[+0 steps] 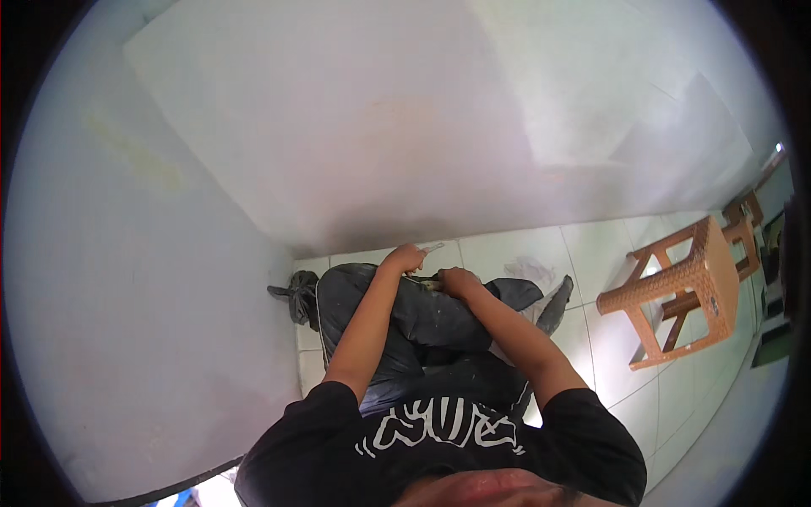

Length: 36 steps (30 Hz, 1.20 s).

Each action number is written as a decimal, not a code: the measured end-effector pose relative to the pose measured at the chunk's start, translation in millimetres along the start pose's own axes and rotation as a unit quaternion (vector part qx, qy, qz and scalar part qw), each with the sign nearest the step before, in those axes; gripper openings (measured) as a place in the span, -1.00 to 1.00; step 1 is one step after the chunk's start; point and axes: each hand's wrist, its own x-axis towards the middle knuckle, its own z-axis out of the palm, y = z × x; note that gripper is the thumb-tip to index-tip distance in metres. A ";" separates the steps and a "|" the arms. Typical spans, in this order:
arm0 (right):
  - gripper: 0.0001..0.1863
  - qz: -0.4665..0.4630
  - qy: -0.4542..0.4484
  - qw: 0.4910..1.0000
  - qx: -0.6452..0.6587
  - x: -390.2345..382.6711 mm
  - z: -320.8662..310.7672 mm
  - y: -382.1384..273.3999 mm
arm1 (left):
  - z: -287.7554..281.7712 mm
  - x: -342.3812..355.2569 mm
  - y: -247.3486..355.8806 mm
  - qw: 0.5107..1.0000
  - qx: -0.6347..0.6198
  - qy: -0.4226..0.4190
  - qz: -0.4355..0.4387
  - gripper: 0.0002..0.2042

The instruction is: The person applies patching compound to small holes and imperfections on a wall using a putty knife. They scrape the surface smooth after application and then wipe the putty knife clean with a piece of paper.

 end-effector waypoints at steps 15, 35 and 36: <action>-0.61 0.095 0.089 0.700 0.702 -38.9 -52.8 93.1 | -2.0 -12.7 18.7 0.995 -0.066 0.071 -0.009 -0.49; -0.54 -0.322 0.330 0.763 0.452 -130.6 -133.8 -0.1 | -1.7 10.2 -8.6 0.999 -0.018 0.028 -0.038 -0.42; -0.52 -0.343 0.411 0.730 0.425 -133.0 -147.9 -19.0 | -2.1 11.0 -11.9 0.999 -0.009 0.019 -0.038 -0.42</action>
